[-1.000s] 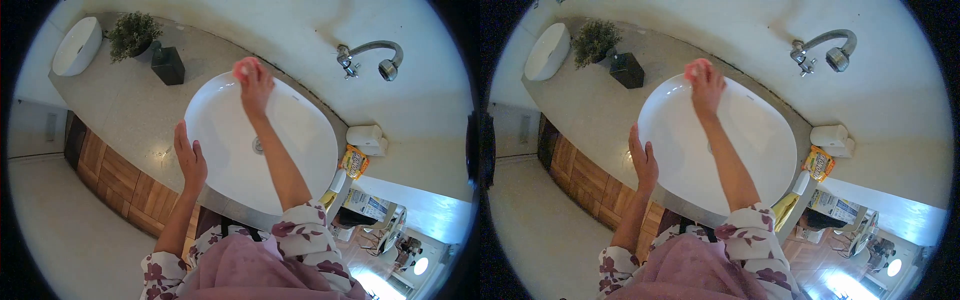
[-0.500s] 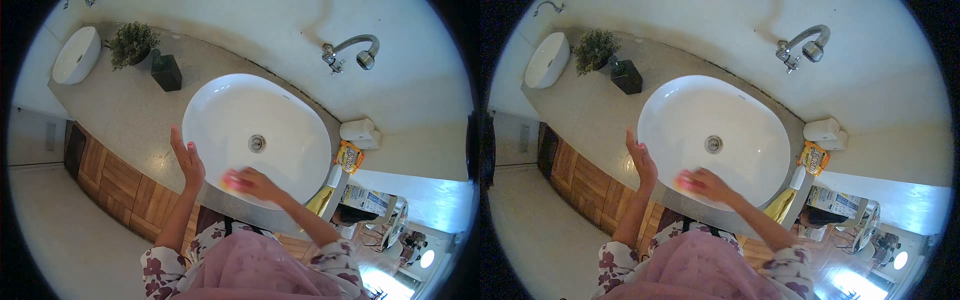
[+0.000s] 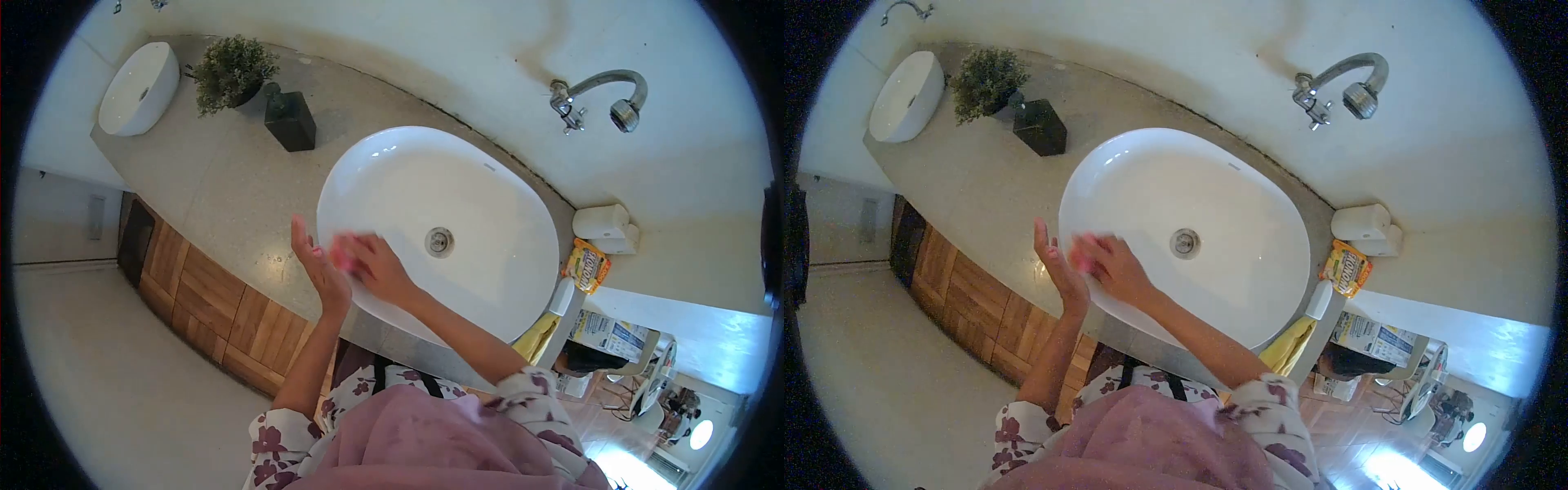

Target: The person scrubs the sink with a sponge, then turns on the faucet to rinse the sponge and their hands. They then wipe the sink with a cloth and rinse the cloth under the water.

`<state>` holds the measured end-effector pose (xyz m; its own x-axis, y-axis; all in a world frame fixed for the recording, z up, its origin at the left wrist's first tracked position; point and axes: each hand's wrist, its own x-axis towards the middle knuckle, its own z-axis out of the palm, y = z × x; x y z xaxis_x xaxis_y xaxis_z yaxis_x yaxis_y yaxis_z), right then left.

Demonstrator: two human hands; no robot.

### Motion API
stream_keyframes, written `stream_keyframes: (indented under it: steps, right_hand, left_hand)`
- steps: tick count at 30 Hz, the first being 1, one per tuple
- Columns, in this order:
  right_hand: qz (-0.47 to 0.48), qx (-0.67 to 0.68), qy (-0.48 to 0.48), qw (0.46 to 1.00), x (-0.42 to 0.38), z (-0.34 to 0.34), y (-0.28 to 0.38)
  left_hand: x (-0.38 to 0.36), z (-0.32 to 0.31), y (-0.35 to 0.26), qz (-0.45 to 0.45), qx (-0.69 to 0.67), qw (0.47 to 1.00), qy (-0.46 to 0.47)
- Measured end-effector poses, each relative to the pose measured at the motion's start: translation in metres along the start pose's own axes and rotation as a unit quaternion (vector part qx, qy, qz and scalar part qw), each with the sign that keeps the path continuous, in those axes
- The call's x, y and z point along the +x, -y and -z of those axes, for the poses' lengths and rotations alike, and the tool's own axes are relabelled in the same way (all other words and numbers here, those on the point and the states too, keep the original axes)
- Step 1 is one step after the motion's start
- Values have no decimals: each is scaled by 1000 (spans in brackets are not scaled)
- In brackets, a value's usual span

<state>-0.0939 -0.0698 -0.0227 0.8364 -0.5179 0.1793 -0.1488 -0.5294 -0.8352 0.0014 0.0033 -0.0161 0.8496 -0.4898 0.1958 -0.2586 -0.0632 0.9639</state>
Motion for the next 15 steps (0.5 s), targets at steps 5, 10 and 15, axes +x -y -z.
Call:
stream_keyframes:
  steps: [5,10,15]
  right_hand:
    - [-7,-64,-189,980,83,-11,-4]
    - [-13,-44,40,998,-4,3,-7]
    - [-104,-75,192,973,-150,121,-11]
  left_hand:
    - [0,-2,4,16,-25,1000,0]
    - [0,-1,5,21,-31,999,-3]
    - [1,-2,4,40,-32,999,16]
